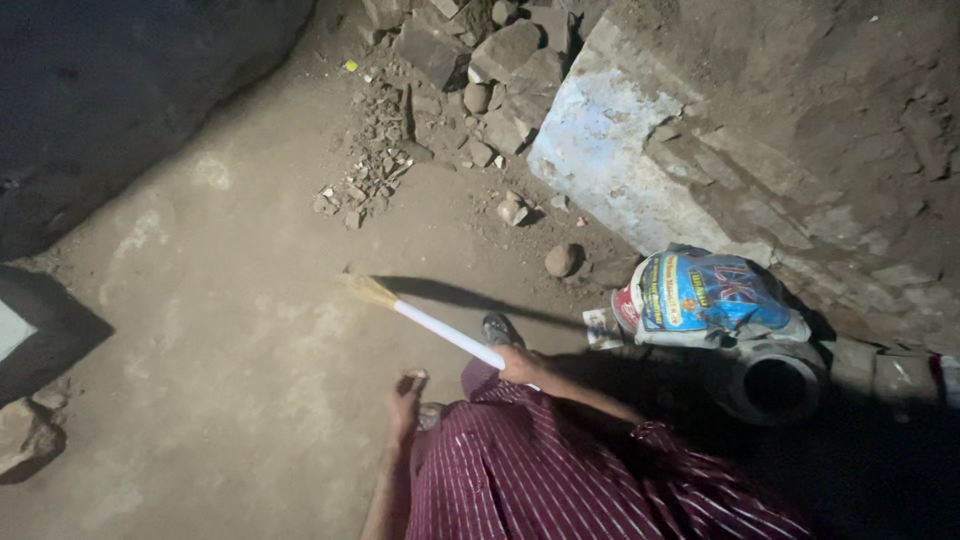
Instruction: The person sweeps dirt and debris across a concrete floor using a long-handled broom.
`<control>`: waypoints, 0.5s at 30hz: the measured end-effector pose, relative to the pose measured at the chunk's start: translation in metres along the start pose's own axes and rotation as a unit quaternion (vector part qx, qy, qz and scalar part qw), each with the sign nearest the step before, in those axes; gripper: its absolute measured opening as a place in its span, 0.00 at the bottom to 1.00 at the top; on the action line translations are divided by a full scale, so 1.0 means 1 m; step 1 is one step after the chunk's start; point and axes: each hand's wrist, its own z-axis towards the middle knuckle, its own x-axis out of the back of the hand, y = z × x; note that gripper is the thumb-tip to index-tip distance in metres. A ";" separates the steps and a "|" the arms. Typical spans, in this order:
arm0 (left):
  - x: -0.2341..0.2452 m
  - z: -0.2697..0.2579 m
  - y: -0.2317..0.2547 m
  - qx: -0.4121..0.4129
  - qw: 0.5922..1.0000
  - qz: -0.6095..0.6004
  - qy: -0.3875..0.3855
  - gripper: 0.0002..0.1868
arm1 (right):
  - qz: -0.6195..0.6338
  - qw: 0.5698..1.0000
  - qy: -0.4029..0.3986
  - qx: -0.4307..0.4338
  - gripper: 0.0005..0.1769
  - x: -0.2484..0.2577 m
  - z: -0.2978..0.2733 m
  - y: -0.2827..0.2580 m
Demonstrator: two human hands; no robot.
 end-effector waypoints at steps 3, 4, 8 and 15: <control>0.046 0.001 0.006 -0.005 0.996 -0.075 0.046 0.14 | 0.023 0.998 -0.019 0.052 0.39 -0.001 0.009 0.001; 0.060 -0.001 0.006 -0.005 0.993 -0.102 0.055 0.15 | 0.028 0.999 -0.023 0.027 0.39 -0.002 0.012 0.002; 0.115 -0.033 0.003 0.021 0.975 -0.177 0.131 0.18 | 0.033 0.997 -0.018 0.071 0.30 -0.014 0.016 0.000; 0.126 -0.031 0.010 0.086 0.895 -0.373 0.229 0.19 | 0.027 0.989 -0.032 0.144 0.36 -0.001 0.043 -0.009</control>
